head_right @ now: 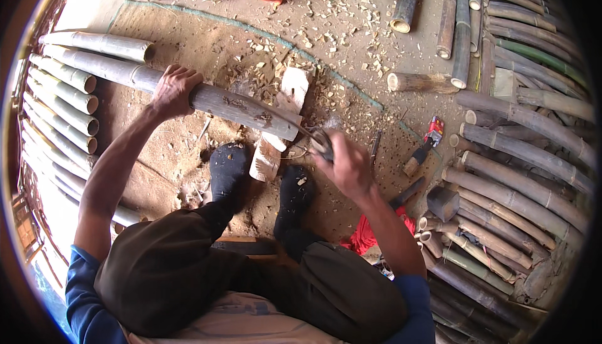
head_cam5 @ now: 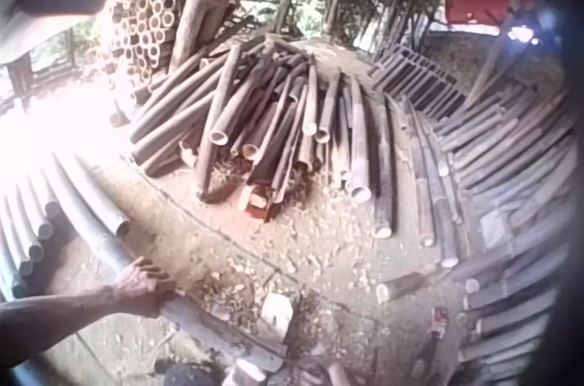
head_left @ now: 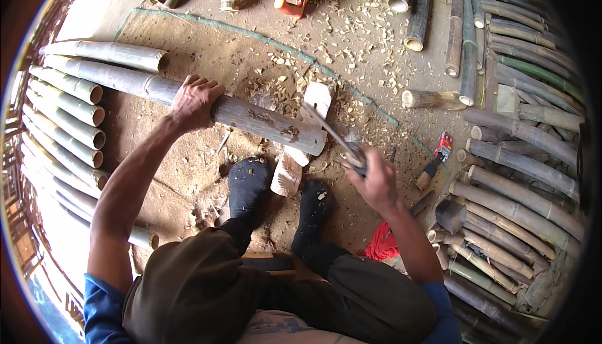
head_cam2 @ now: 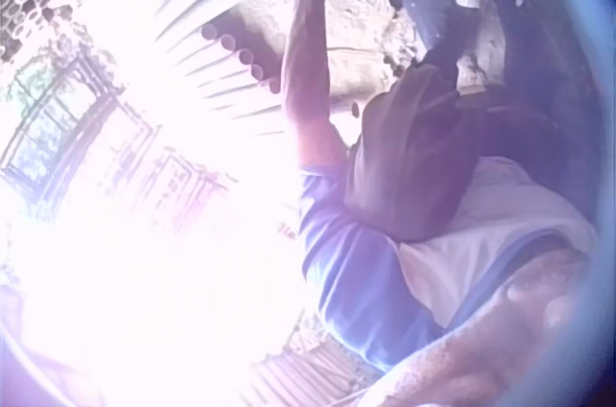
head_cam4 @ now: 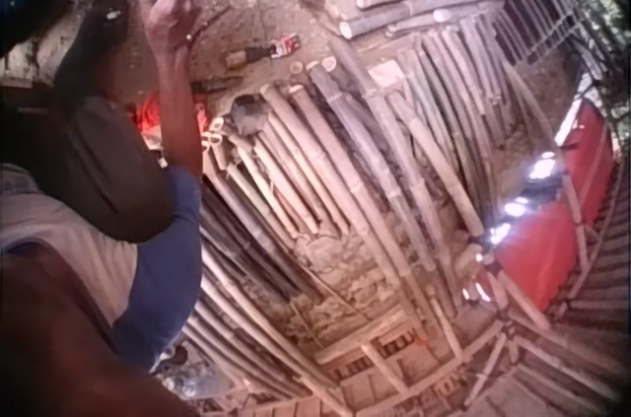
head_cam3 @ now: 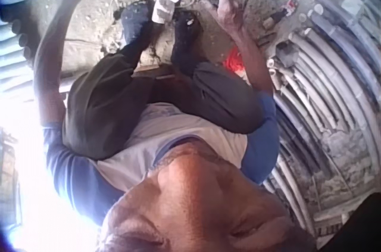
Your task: The person chops a notch into a bamboo pole using a large knife, then stands the pole up and sets it down before resuming the chopping.
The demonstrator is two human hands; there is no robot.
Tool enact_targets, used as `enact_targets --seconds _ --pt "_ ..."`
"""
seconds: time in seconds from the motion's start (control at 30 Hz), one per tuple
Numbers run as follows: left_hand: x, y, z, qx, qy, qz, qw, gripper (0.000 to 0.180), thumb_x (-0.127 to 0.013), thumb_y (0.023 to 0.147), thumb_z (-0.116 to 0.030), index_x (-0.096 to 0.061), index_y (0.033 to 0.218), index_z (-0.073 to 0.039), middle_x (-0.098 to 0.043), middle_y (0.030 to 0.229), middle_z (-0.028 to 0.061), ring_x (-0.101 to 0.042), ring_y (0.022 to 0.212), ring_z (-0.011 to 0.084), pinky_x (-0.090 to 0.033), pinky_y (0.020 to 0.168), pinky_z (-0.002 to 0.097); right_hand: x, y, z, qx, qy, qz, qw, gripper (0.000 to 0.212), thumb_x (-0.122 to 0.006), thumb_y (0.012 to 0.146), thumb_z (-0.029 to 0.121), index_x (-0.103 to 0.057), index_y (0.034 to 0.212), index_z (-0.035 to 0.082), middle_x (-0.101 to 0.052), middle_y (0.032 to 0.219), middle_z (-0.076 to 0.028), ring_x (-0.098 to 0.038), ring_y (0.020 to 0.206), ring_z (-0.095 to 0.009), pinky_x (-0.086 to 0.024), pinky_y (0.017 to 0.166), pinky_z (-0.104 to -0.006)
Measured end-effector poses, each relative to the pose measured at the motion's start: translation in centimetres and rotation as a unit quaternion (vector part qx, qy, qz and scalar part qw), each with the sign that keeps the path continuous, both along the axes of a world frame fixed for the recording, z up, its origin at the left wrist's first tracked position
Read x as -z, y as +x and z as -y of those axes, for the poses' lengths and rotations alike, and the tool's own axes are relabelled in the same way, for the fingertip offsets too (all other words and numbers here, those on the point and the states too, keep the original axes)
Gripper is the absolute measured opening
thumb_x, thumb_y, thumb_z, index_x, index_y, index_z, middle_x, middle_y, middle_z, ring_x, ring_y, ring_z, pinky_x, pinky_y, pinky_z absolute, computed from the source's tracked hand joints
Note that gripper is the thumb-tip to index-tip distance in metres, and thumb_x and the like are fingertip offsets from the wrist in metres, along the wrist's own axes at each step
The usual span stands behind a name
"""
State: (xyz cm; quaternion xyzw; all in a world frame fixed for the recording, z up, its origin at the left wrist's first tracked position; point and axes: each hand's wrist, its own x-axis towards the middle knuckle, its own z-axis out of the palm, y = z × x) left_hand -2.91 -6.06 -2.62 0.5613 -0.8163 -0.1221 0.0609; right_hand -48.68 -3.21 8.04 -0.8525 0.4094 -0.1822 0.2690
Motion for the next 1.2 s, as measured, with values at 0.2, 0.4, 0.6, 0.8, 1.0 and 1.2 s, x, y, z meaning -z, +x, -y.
enact_targets --seconds 0.2,0.4,0.6,0.8,1.0,1.2 --pt "-0.2 0.1 -0.5 -0.018 0.009 0.002 1.000 0.040 -0.084 0.064 -0.006 -0.069 0.100 -0.012 -0.071 0.098 0.0059 -0.068 0.098 0.0257 -0.048 0.101 0.0432 -2.5 2.3 0.0 0.013 0.084 -0.169 0.982 0.040 -0.067 0.104 0.034 -0.052 0.118 0.001 -0.071 0.083 -0.022 -0.072 0.071 -0.045 -0.058 0.060 -0.0488" --pt "-0.7 -0.4 0.2 -0.010 -0.006 0.001 1.000 0.038 -0.083 0.064 -0.005 -0.067 0.099 -0.010 -0.071 0.098 0.0070 -0.068 0.099 0.0278 -0.048 0.100 0.0430 -0.2 1.7 -0.1 -0.004 -0.033 0.035 0.999 0.037 -0.072 0.101 0.032 -0.054 0.113 0.001 -0.073 0.089 -0.025 -0.075 0.077 -0.041 -0.061 0.062 -0.0484" --pt "-1.7 -0.5 -1.9 -0.013 0.013 -0.010 1.000 0.060 -0.088 0.068 -0.018 -0.066 0.123 -0.010 -0.065 0.127 0.0119 -0.061 0.122 0.0314 -0.047 0.107 0.0469 -1.2 2.6 0.3 0.035 0.128 -0.216 0.967 0.036 -0.069 0.102 0.029 -0.053 0.119 0.001 -0.073 0.093 -0.026 -0.074 0.082 -0.046 -0.057 0.067 -0.0538" --pt "-7.4 -3.9 -5.9 -0.307 0.094 -0.720 0.616 0.099 -0.062 0.085 -0.075 -0.034 0.165 -0.023 -0.030 0.171 0.0116 -0.028 0.156 0.0373 -0.026 0.123 0.0641 -5.2 3.3 -0.7 0.111 0.187 0.046 0.975 0.032 -0.069 0.103 0.024 -0.059 0.121 0.001 -0.071 0.091 -0.016 -0.072 0.080 -0.031 -0.055 0.071 -0.0422" --pt "-8.3 -4.2 -9.1 -0.257 0.225 -0.904 0.258 0.124 -0.047 0.079 -0.098 -0.009 0.171 -0.024 -0.008 0.177 0.0115 -0.010 0.160 0.0484 -0.035 0.103 0.0889 -2.0 1.7 -1.4 0.152 0.298 0.057 0.941 0.044 -0.066 0.105 0.031 -0.057 0.125 -0.008 -0.067 0.077 -0.011 -0.065 0.061 -0.020 -0.052 0.061 -0.0384" --pt "-8.1 -4.5 -8.1 -0.270 0.188 -0.881 0.339 0.096 -0.050 0.096 -0.079 -0.032 0.166 -0.015 -0.044 0.163 0.0149 -0.045 0.148 0.0329 -0.051 0.104 0.0670 -1.5 1.1 -2.4 0.153 0.289 0.047 0.944 0.034 -0.064 0.107 0.028 -0.058 0.118 -0.004 -0.061 0.076 -0.005 -0.061 0.062 -0.014 -0.050 0.060 -0.0325"
